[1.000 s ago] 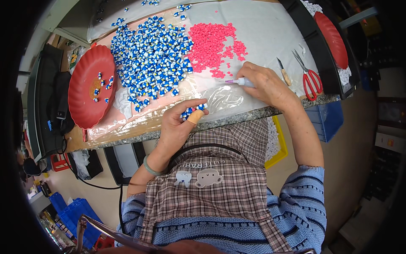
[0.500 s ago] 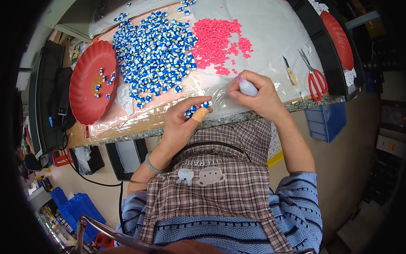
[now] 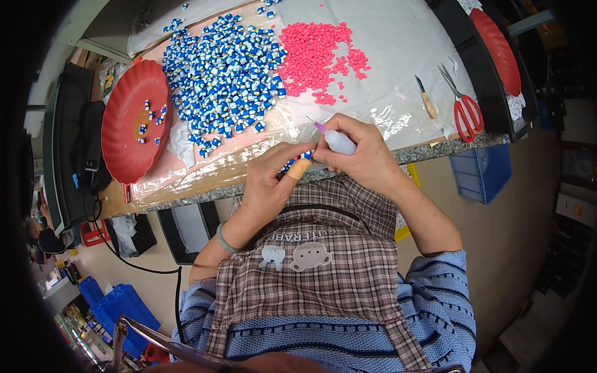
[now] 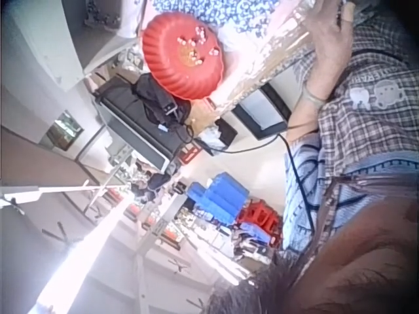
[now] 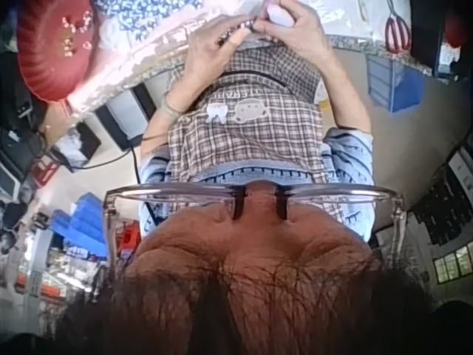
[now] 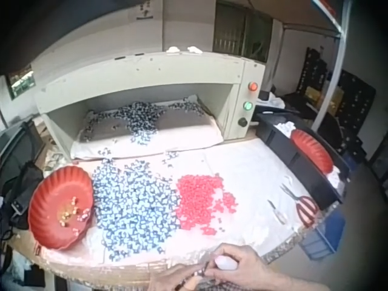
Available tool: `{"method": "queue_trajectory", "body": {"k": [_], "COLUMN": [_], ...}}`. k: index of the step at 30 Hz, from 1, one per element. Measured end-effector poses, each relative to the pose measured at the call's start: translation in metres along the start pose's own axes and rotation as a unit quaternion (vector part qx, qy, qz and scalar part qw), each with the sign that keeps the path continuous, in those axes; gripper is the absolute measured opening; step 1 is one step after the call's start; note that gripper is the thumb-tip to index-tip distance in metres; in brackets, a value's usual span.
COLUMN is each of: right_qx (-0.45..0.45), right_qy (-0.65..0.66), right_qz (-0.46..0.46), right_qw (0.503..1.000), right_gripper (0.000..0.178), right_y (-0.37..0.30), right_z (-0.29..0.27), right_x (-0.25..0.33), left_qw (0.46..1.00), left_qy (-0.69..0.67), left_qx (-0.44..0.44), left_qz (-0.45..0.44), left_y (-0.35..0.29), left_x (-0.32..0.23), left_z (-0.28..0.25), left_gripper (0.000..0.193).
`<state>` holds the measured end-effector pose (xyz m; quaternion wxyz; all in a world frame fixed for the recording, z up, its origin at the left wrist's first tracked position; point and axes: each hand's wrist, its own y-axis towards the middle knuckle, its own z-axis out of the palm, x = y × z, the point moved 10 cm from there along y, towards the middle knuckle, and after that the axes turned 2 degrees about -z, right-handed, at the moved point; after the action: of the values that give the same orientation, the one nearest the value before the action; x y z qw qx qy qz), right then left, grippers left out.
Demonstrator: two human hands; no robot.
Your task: The person assembles small plastic components by hand, joining them with glue from a bottle.
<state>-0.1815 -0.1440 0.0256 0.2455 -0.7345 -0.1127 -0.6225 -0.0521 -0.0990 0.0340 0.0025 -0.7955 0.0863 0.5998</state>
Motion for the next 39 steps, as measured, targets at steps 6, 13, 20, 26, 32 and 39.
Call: {"method": "queue_trajectory", "body": {"k": [6,13,20,26,32,39], "right_qx": [0.007,-0.004,-0.025,-0.039,-0.027,-0.056], "right_qy": [-0.031,-0.086,-0.081,-0.081,0.07,0.073], "right_qz": [0.016,-0.039,-0.06,-0.057,-0.029,-0.005], "right_qw": [0.999,0.996,0.995,0.994,0.997,0.996], "right_gripper": [0.018,0.021,0.033,0.034,0.027,0.013], "right_y": [0.001,0.002,0.004,0.002,-0.001,-0.002], "right_z": [0.001,0.002,-0.001,0.004,0.002,-0.015], "right_x": [0.0,0.002,0.003,0.0,0.001,-0.013], "left_qw": [0.999,0.998,0.998,0.997,0.896,0.785], "left_qy": [0.016,0.021,-0.008,-0.015,-0.401,-0.598], "left_qx": [-0.017,-0.029,0.003,-0.019,0.055,-0.021], "left_qz": [0.037,0.05,0.057,0.072,-0.181,-0.162], "left_y": [-0.001,-0.003,-0.001,-0.003,-0.013,-0.009], "left_x": [-0.001,-0.002,-0.004,-0.001,0.028,0.043], "left_z": [0.002,0.003,-0.001,-0.006,0.011,-0.033], "left_gripper": [0.025,0.025,0.026,0.022,0.018,0.023]}}
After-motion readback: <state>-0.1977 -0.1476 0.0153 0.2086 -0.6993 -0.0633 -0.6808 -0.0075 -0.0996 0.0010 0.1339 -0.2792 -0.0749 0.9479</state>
